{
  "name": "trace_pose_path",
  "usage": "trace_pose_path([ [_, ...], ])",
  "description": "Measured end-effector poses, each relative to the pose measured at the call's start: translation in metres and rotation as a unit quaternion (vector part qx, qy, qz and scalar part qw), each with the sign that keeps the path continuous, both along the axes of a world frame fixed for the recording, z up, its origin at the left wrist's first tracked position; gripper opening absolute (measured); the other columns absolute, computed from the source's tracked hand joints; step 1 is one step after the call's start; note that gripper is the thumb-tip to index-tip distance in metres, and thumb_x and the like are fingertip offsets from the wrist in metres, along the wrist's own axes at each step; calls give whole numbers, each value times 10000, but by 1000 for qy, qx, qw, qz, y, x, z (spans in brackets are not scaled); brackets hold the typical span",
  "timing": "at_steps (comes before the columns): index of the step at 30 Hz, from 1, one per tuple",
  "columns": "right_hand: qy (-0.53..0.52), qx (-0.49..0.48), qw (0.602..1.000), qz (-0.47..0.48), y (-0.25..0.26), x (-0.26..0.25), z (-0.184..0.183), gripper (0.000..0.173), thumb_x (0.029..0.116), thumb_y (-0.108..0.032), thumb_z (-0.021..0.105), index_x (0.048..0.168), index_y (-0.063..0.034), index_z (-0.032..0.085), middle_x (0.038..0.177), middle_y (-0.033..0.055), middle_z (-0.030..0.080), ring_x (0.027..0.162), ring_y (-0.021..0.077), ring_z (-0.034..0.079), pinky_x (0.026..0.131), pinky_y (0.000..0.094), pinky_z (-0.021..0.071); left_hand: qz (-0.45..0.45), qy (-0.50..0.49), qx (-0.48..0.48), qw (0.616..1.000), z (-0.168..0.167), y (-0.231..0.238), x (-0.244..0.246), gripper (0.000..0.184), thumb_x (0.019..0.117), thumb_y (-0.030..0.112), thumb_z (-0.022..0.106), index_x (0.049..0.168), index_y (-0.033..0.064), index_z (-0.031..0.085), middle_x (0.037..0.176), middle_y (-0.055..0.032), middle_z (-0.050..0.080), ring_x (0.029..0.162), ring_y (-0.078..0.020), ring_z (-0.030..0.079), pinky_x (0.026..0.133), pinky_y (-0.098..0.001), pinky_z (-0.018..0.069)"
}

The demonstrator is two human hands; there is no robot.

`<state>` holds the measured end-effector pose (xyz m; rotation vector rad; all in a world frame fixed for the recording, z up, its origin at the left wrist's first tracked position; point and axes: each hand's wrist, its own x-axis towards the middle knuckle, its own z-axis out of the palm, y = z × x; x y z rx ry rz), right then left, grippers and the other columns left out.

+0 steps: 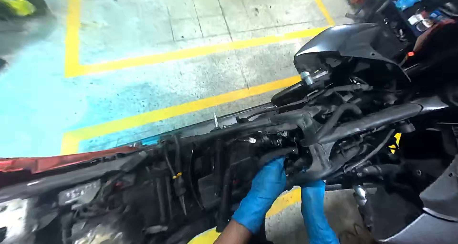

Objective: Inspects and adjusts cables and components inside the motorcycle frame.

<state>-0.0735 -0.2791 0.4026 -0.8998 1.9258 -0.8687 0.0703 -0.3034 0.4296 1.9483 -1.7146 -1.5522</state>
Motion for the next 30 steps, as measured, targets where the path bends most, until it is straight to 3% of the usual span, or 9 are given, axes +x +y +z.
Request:
trace_pose_path([
  [3, -112, 48, 988, -91, -5, 3, 9, 262, 971, 20, 590, 1218, 107, 586, 1115, 199, 668, 999, 194, 674, 884, 339, 577, -38, 8, 10, 999, -3, -4, -5, 444, 1037, 180, 446, 1462, 156, 572, 1394, -139, 636, 1351, -310, 553, 1183, -532, 355],
  [6, -197, 89, 958, -187, -12, 10, 25, 248, 1061, 1, 368, 1235, 93, 518, 1049, 188, 611, 891, 188, 640, 788, 331, 563, -45, 40, 40, 997, -7, -11, -1, 437, 1059, 198, 426, 1471, 140, 560, 1455, -111, 599, 1395, -270, 522, 1195, -506, 360],
  [8, -233, 85, 944, -216, -12, 12, 31, 290, 1080, -12, 297, 1264, 99, 491, 1060, 194, 592, 900, 188, 627, 805, 321, 552, -57, 42, 42, 997, -10, -16, -3, 434, 1059, 197, 436, 1471, 158, 563, 1492, -79, 574, 1419, -250, 497, 1200, -510, 347],
  [12, -321, 85, 922, -200, -7, -3, 17, 305, 1085, -48, 292, 1302, 70, 471, 1100, 181, 596, 935, 188, 639, 827, 334, 560, -67, 38, 43, 996, -8, -20, -7, 375, 1051, 174, 459, 1379, 163, 639, 1411, -90, 632, 1357, -265, 557, 1159, -520, 406],
  [18, -386, 112, 901, -161, -3, -15, 4, 299, 1134, -205, 257, 1221, -59, 503, 995, 95, 630, 868, 182, 651, 775, 352, 571, -72, 11, 97, 993, -2, -22, -12, 367, 1057, 231, 434, 1349, 113, 624, 1413, -139, 611, 1373, -313, 534, 1141, -567, 409],
  [23, -375, 128, 913, -98, -7, -14, -2, 236, 1104, -124, 327, 1139, -64, 553, 936, 83, 640, 836, 177, 642, 737, 367, 563, -36, 14, 125, 991, -5, -25, -11, 377, 1038, 269, 485, 1329, 83, 638, 1446, -143, 582, 1392, -301, 510, 1154, -549, 398],
  [25, -384, 137, 912, -50, -10, -20, -6, 215, 1096, -107, 344, 1142, -63, 549, 939, 78, 645, 837, 172, 644, 738, 370, 566, -11, 41, 133, 990, -6, -25, -7, 376, 1039, 289, 497, 1294, 56, 645, 1382, -174, 615, 1334, -319, 555, 1121, -557, 423],
  [28, -359, 145, 922, 15, -13, -31, -11, 193, 1073, -67, 412, 1191, -39, 562, 995, 93, 660, 881, 178, 656, 763, 378, 576, 44, 115, 106, 987, -9, -19, 4, 260, 1005, 229, 557, 1126, 19, 651, 1148, -182, 666, 1103, -297, 639, 975, -511, 507],
  [30, -287, 136, 948, -3, -10, -24, -8, 180, 1063, -67, 448, 1170, -14, 584, 979, 105, 660, 861, 180, 652, 742, 377, 575, 69, 154, 67, 983, -15, -13, 7, 275, 1006, 222, 600, 1184, 18, 649, 1165, -161, 670, 1096, -251, 648, 985, -452, 520],
])
